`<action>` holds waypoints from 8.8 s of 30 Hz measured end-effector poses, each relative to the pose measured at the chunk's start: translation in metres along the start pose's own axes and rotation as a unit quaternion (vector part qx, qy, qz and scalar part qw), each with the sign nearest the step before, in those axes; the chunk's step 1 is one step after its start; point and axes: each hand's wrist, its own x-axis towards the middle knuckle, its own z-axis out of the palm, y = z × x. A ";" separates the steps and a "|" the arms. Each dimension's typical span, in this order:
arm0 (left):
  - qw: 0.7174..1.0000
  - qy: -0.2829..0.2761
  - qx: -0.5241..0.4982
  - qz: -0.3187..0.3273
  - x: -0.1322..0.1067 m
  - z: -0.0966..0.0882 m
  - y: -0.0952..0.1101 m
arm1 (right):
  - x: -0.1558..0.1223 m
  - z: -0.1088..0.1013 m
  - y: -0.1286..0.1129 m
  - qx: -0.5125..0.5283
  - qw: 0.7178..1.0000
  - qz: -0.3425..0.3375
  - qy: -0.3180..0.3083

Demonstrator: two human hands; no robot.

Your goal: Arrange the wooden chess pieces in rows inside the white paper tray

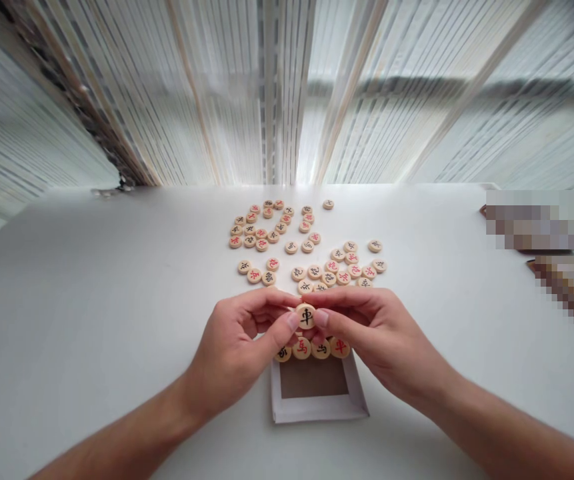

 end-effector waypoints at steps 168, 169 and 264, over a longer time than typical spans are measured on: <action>0.992 -0.005 0.089 0.088 -0.005 0.001 -0.010 | -0.002 -0.005 -0.004 -0.112 0.991 -0.080 -0.001; 0.990 -0.008 0.098 0.096 -0.005 0.001 -0.010 | -0.002 -0.005 -0.005 -0.101 0.993 -0.068 -0.006; 0.999 -0.024 -0.023 0.021 -0.004 0.006 0.005 | -0.012 0.001 -0.012 -0.159 0.984 -0.004 -0.078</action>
